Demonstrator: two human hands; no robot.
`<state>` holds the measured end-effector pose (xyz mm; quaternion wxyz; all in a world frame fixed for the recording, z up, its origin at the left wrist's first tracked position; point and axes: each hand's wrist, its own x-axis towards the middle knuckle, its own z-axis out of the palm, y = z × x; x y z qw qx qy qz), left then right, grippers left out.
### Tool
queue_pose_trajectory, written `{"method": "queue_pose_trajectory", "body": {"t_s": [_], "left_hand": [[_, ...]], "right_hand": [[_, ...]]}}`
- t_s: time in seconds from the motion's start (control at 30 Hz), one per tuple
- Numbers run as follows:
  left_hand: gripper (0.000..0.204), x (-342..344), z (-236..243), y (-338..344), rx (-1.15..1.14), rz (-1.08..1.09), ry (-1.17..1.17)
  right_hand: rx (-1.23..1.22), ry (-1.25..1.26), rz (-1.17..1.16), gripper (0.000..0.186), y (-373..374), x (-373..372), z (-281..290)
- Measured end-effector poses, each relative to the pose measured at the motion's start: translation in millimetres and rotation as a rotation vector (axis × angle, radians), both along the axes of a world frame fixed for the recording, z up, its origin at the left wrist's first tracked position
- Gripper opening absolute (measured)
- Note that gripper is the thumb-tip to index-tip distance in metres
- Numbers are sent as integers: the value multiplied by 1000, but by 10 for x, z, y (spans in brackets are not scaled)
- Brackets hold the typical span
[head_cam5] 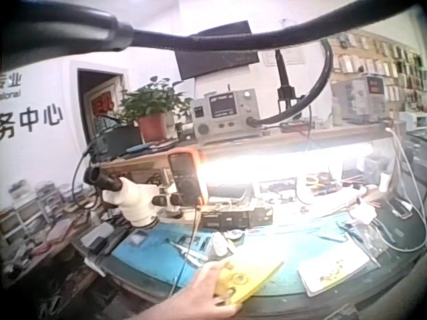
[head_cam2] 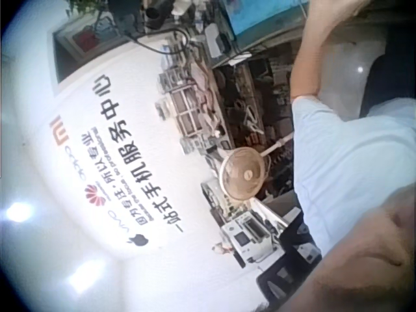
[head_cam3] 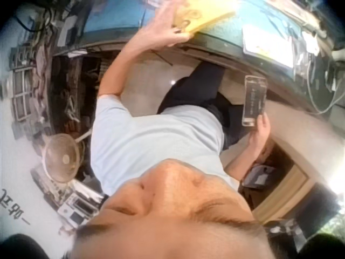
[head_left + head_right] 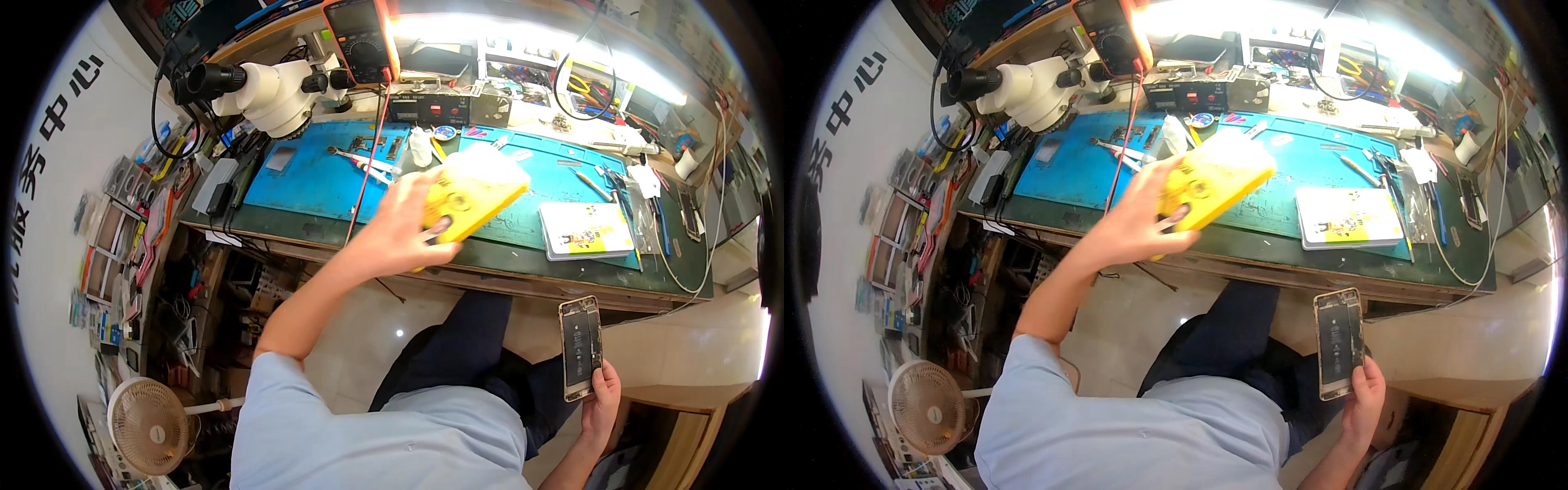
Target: The person unpacks a new OLED screen, writes on its packaging, and then disassembles a smartphone. They remove the back cover, disconnect the battery, and use a screwdriver to remove screws from the internal frame.
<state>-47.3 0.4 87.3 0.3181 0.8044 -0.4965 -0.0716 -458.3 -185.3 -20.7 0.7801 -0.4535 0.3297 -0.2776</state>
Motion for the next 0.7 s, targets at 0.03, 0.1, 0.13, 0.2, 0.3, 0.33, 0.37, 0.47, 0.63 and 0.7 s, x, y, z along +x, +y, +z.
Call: {"method": "queue_pose_trajectory", "body": {"t_s": [0.03,0.1,0.13,0.2,0.3,0.33,0.37,0.47,0.63,0.7], "left_hand": [[102,-16,103,199,14,26,30],[103,-1,244,638,52,115,71],[103,36,287,865,77,175,84],[103,177,290,1273,87,338,157],[97,508,150,1779,106,573,-39],[97,684,63,1885,97,617,-44],[97,835,17,1931,80,664,-52],[99,1274,-140,1847,130,704,-197],[97,1811,-541,1663,129,600,-216],[95,1763,-544,1621,161,590,-196]], "right_hand": [[3,-6,15,34,-1,7,-9],[18,-7,18,34,11,37,-31],[27,-5,20,34,21,50,-39],[28,2,34,34,49,124,-4],[16,21,68,36,54,235,40],[5,31,79,37,52,264,57],[3,26,109,38,51,272,95],[-6,12,165,40,44,317,206],[-64,12,139,44,10,302,361],[-77,20,103,45,-57,237,398]]}}
